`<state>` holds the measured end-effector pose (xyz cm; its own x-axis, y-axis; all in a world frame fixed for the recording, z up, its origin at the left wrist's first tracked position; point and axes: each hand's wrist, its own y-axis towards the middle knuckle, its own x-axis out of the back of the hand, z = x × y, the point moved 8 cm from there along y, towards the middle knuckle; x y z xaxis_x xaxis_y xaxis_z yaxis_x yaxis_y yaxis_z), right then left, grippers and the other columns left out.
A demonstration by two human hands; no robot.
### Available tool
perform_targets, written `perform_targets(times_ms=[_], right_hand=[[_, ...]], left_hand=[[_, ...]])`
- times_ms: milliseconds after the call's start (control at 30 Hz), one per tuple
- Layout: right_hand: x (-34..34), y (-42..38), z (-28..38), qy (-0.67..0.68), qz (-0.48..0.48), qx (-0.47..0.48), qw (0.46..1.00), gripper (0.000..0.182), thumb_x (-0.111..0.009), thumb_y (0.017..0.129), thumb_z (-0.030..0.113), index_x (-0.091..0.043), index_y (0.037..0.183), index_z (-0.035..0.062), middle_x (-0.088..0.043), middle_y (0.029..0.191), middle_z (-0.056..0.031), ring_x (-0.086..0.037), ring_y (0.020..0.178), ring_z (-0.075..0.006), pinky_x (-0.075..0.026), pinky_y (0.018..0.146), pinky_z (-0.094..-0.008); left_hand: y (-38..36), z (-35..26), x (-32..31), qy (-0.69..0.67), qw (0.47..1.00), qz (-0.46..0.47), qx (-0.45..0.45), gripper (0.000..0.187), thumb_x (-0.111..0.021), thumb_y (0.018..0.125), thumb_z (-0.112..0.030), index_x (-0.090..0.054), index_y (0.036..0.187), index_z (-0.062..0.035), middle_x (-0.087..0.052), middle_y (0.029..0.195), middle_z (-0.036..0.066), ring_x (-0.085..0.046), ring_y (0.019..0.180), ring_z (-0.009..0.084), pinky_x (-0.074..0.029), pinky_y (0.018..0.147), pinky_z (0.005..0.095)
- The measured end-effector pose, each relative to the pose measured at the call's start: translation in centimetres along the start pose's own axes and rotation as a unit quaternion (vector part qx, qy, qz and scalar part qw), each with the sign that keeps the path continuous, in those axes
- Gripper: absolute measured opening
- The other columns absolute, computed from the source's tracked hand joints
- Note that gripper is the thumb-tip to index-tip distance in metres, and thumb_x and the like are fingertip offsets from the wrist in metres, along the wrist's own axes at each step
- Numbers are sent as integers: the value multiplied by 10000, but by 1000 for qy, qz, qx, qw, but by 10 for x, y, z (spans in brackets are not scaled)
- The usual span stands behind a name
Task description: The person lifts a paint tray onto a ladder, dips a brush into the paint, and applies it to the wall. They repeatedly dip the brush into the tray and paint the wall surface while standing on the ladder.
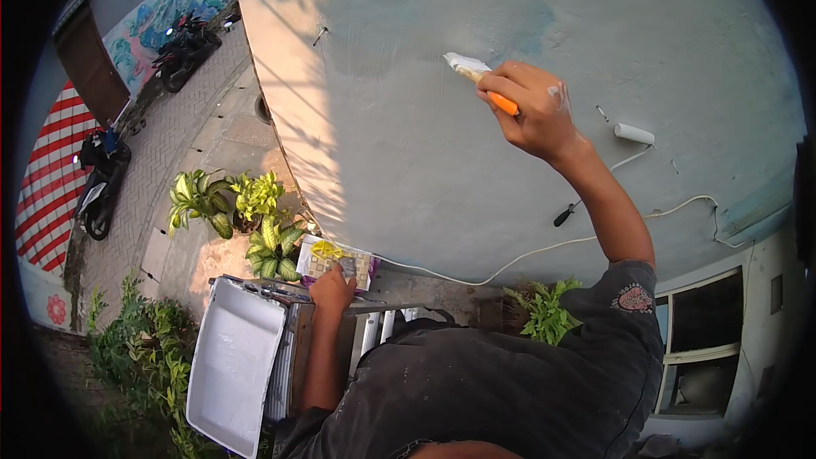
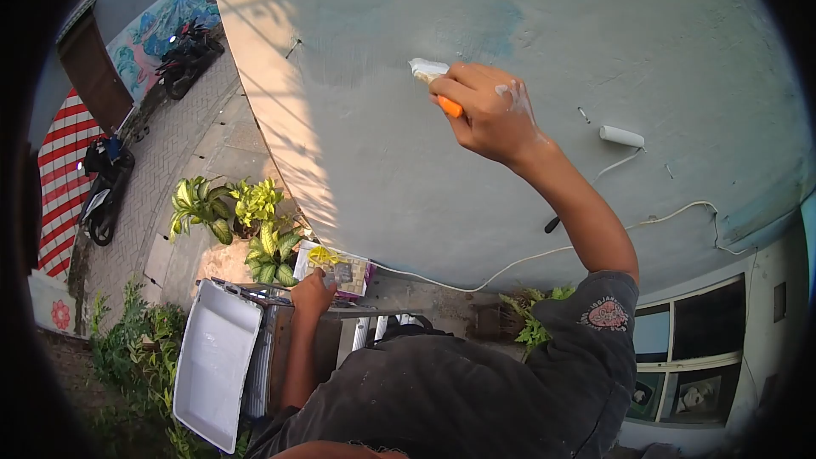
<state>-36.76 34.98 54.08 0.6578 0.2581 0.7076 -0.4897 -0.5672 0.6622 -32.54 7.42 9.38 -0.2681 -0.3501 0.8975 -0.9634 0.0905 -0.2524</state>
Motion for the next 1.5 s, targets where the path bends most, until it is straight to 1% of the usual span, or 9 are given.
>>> perform_targets(times_ms=[133, 433, 633, 800, 933, 1100, 1267, 1433, 1500], right_hand=[[15, 40, -40, 22, 10, -53, 998, 70, -723, 877, 119, -710, 900, 54, -655, 770, -52, -559, 593, -208, -455, 549, -315], [146, 130, -26, -152, -304, 100, 935, 84, -725, 836, 56, -706, 870, -18, -668, 779, -140, -625, 609, -296, -468, 544, -372], [33, 83, -8, -207, -93, 84, 970, 61, -684, 881, 57, -704, 932, 84, -696, 831, -35, -661, 745, -237, -545, 634, -343], [-16, 59, 2, 6, 59, -66, 996, 108, -687, 909, 184, -700, 922, 78, -706, 852, -51, -651, 748, -253, -520, 664, -376], [22, 111, -72, 19, -60, -59, 996, 137, -703, 905, 209, -703, 932, 75, -715, 787, -86, -659, 700, -248, -511, 663, -362], [124, 158, 2, -141, -265, 75, 951, 89, -702, 846, 93, -704, 910, 30, -660, 801, -155, -651, 667, -326, -482, 559, -396], [36, 129, -14, -258, -155, 64, 951, 96, -705, 853, 105, -690, 946, 88, -681, 789, -56, -672, 729, -234, -534, 599, -339], [-73, 56, 44, -132, -58, 57, 988, 101, -647, 768, -12, -622, 797, 82, -635, 802, -51, -672, 717, -209, -561, 581, -352], [-91, 41, 54, -48, -11, 24, 998, 52, -649, 828, 44, -663, 860, 83, -663, 850, -65, -675, 742, -254, -555, 621, -401]], left_hand=[[5, 3, -3, 6, 1000, -9, -9, 481, -700, 836, -432, -611, 1137, -67, -728, 994, 183, -710, 919, 362, -544, 787, 494], [4, -2, 4, 10, 1000, -4, -7, 481, -656, 859, -465, -616, 1133, -71, -724, 1002, 195, -710, 930, 366, -540, 799, 509], [3, -5, 2, 10, 999, 28, -12, 504, -632, 880, -469, -591, 1172, -60, -723, 1034, 186, -706, 968, 359, -547, 806, 497], [7, -4, 1, 8, 999, 39, -5, 525, -632, 880, -490, -592, 1177, -59, -716, 1067, 186, -695, 997, 362, -537, 827, 506], [4, -3, 1, 6, 999, 45, 4, 537, -631, 882, -508, -605, 1195, -73, -708, 1103, 182, -683, 1033, 359, -526, 858, 505], [4, -7, 4, 0, 999, 30, -17, 501, -654, 883, -471, -588, 1166, -62, -721, 1059, 175, -702, 999, 355, -551, 810, 497], [1, -12, 13, -52, 998, -6, -36, 440, -664, 891, -416, -608, 1141, -59, -724, 1041, 168, -701, 968, 355, -545, 813, 476], [-13, -44, 33, -233, 959, 9, -158, 286, -651, 940, -253, -628, 1136, -45, -720, 928, 121, -706, 866, 249, -541, 747, 390], [-24, -59, 48, -440, 861, 16, -256, 212, -616, 961, -160, -633, 1126, -28, -708, 907, 63, -679, 857, 156, -527, 737, 319]])
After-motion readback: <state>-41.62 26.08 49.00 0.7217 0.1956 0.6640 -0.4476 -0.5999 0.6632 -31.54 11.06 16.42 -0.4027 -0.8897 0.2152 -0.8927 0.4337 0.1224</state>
